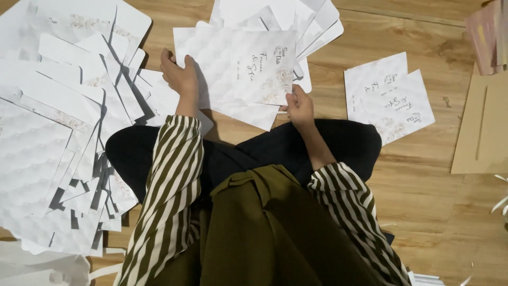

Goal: Manually inserting invitation cards into envelopes while sitting on the floor.

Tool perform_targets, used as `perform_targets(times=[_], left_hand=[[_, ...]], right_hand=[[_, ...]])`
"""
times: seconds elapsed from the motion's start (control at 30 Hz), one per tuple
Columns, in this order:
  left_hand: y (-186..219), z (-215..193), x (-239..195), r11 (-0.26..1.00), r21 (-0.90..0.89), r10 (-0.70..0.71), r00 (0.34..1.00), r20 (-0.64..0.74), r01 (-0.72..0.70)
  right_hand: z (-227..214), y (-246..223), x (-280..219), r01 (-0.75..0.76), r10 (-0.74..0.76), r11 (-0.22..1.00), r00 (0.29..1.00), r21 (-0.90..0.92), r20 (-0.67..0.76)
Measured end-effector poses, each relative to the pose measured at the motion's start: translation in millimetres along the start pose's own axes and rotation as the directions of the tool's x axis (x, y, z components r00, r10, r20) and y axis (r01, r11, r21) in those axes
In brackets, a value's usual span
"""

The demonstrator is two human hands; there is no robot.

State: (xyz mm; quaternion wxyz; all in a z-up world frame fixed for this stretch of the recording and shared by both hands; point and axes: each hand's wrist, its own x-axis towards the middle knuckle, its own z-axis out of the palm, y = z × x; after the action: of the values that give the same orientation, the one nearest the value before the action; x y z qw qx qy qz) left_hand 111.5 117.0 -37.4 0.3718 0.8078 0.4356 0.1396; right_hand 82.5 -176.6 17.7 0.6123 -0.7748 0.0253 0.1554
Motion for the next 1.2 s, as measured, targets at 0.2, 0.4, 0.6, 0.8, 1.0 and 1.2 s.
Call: perform_targets(times=[0.2, 0.4, 0.6, 0.8, 1.0, 1.2], left_hand=[[18, -13, -10, 0.981, -0.189, 0.042, 0.998, -0.051, -0.051], [16, -16, -17, 0.925, -0.379, -0.050, 0.993, -0.103, 0.007], [-4, -12, -15, 0.934, -0.349, -0.099, 0.994, -0.045, 0.077], [-28, -6, -19, 0.988, -0.132, -0.075, 0.994, 0.086, 0.086], [-35, -5, -35, 0.993, 0.082, -0.110, 0.947, 0.302, 0.089], [-29, -7, -52, 0.995, 0.043, -0.104, 0.908, 0.406, 0.095]], right_hand=[[-3, -1, -4, -0.096, 0.093, 0.995, 0.986, -0.015, -0.136], [-8, -6, -9, -0.050, 0.044, 0.998, 0.980, -0.027, -0.197], [-9, 4, -9, -0.058, 0.065, 0.995, 0.994, 0.078, -0.089], [-18, 59, 1, -0.161, 0.163, 0.979, 0.987, -0.126, 0.004], [-19, 44, -10, -0.154, 0.184, 0.903, 0.982, -0.400, 0.036], [-21, 14, -20, -0.167, 0.164, 0.943, 0.986, -0.288, -0.035]])
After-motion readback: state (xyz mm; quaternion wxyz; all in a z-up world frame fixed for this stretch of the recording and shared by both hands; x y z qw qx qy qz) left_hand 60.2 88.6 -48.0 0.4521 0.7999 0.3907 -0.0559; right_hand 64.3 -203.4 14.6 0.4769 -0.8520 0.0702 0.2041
